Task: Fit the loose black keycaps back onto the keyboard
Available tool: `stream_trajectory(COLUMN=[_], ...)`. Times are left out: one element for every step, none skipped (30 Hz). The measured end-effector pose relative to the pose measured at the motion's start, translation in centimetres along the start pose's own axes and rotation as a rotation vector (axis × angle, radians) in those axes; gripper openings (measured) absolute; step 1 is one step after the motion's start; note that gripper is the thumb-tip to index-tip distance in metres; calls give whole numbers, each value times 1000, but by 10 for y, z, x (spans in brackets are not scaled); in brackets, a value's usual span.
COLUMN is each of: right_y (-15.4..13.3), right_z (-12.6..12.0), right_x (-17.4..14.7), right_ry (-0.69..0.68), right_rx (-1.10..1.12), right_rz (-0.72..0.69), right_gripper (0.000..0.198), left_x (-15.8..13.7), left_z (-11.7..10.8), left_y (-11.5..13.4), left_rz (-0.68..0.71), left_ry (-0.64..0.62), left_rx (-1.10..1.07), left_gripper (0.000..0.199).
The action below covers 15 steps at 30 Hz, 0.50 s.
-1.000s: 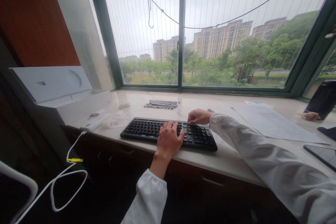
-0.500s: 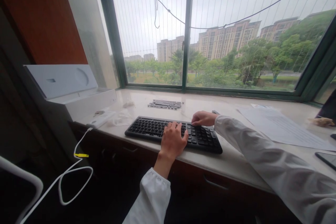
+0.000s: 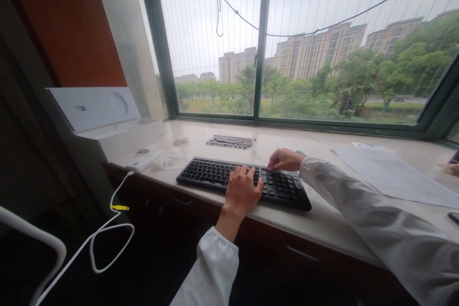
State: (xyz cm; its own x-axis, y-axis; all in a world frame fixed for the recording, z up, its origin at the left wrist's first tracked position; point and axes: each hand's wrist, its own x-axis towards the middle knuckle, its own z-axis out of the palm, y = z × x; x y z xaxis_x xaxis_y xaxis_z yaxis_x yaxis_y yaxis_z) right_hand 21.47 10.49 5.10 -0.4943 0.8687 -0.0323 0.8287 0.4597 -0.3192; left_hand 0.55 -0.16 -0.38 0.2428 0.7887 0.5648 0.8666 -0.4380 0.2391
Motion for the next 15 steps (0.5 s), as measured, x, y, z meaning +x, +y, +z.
stream_trajectory(right_y=[1, 2, 3, 4, 4, 5, 6, 7, 8, 10, 12, 14, 16, 18, 19], right_z=[0, 0, 0, 0, 0, 0, 0, 0, 0, 0, 1, 1, 1, 2, 2], right_x=[0, 0, 0, 0, 1, 1, 1, 2, 2, 3, 4, 5, 5, 6, 7], right_ry=[3, 6, 7, 7, 3, 0, -2, -6, -15, -26, -41, -57, -74, -84, -90], right_rx=[15, 36, 58, 77, 90, 94, 92, 90, 94, 104, 117, 131, 145, 158, 169], right_rz=[8, 16, 24, 30, 33, 34, 33, 28, 15, -6, -33, -63, -90, -110, -121], right_gripper=[36, 37, 38, 38, 38, 38, 38, 38, 39, 40, 41, 41, 42, 42, 43], left_x=[0, 0, 1, 1, 2, 2, 3, 5, 7, 9, 11, 14, 16, 18, 20], left_z=[0, -1, -1, -2, -3, -3, -4, -5, -5, -5, -4, -3, -1, 1, 3], left_y=[0, 0, 0, 0, 0, 0, 1, 2, 4, 6, 8, 10, 12, 13, 15], left_rz=[10, 22, 37, 52, 68, 85, 101, 115, 126, 135, 142, 147, 150, 152, 153], left_ry=[0, 0, -3, -8, -17, -28, -41, -53, -63, -72, -78, -84, -92, -100, -109], left_rx=[0, 1, 6, 16, 29, 44, 59, 71, 77, 77, 72, 64, 54, 45, 36], left_gripper=[39, 38, 38, 38, 38, 38, 38, 38, 39, 39, 40, 40, 40, 40, 40])
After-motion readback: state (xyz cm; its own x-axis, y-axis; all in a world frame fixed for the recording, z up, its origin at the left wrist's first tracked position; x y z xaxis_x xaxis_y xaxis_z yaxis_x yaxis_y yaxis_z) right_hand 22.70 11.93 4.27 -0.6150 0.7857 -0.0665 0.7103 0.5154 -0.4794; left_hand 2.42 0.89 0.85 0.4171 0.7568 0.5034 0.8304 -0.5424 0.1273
